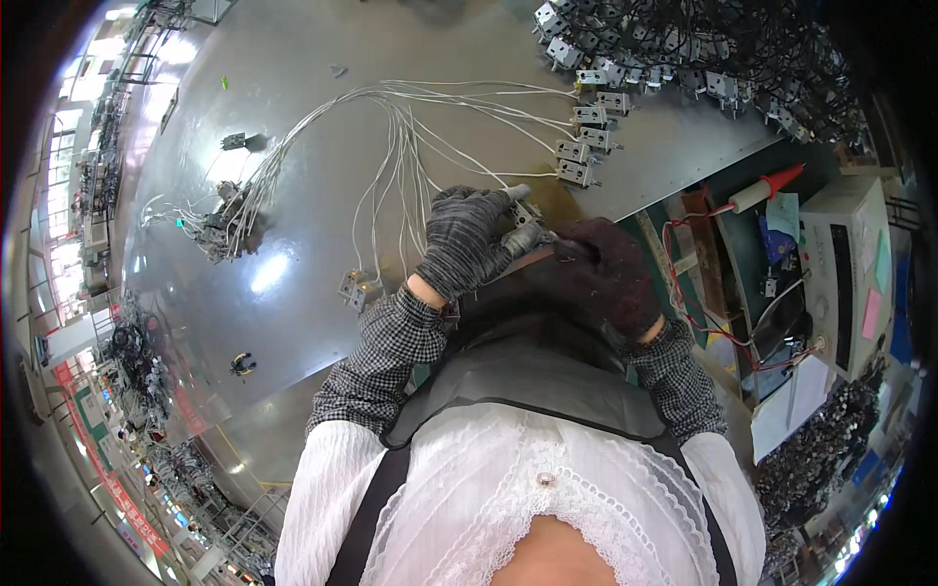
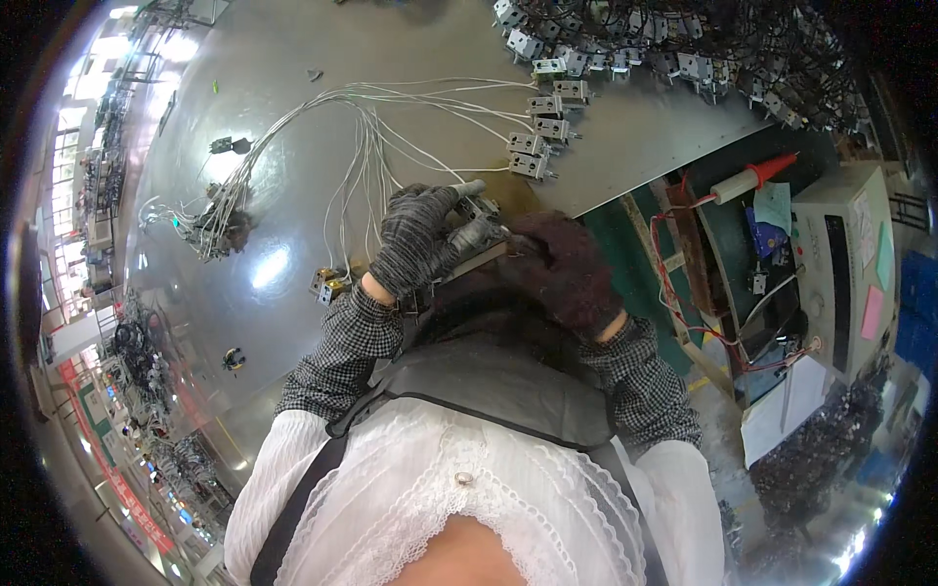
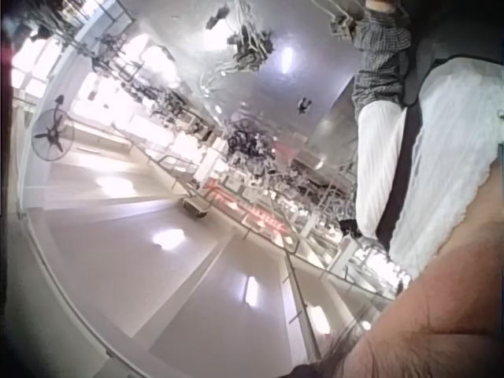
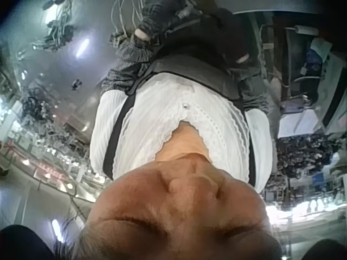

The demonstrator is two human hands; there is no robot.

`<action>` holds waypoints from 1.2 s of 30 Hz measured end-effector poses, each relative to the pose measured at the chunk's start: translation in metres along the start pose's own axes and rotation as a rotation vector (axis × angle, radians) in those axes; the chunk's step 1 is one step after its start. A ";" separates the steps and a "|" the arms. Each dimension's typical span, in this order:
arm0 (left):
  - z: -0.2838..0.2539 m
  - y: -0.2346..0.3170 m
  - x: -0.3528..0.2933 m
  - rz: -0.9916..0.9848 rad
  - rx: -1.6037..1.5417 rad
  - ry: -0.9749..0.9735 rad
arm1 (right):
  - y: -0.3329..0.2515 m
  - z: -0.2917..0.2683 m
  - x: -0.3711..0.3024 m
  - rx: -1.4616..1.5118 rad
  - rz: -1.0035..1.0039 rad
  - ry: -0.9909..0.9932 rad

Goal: The person assembles wiring harnesses by hand, combining multiple wires, connectors, and circuit boards into complete electrical components.

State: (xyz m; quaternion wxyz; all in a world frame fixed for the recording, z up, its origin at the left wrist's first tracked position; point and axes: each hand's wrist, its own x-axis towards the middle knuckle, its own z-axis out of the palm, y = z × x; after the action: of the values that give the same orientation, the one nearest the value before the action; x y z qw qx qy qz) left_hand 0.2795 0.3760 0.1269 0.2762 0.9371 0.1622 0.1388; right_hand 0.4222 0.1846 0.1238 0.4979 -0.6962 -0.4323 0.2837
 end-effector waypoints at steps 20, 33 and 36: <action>0.006 0.007 0.004 -0.069 0.071 -0.014 | 0.021 0.018 -0.011 -0.052 -0.100 0.015; 0.015 0.003 0.001 -0.120 0.017 0.033 | 0.012 0.010 -0.013 -0.063 0.040 -0.087; 0.017 0.005 0.002 -0.155 -0.031 0.014 | 0.010 0.013 -0.017 -0.216 -0.113 0.000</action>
State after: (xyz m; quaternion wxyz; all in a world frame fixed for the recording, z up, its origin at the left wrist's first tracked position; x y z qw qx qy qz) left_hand 0.2884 0.3652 0.1162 0.2994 0.9163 0.2341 0.1261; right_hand 0.4068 0.1738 0.1097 0.4353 -0.7202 -0.4990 0.2069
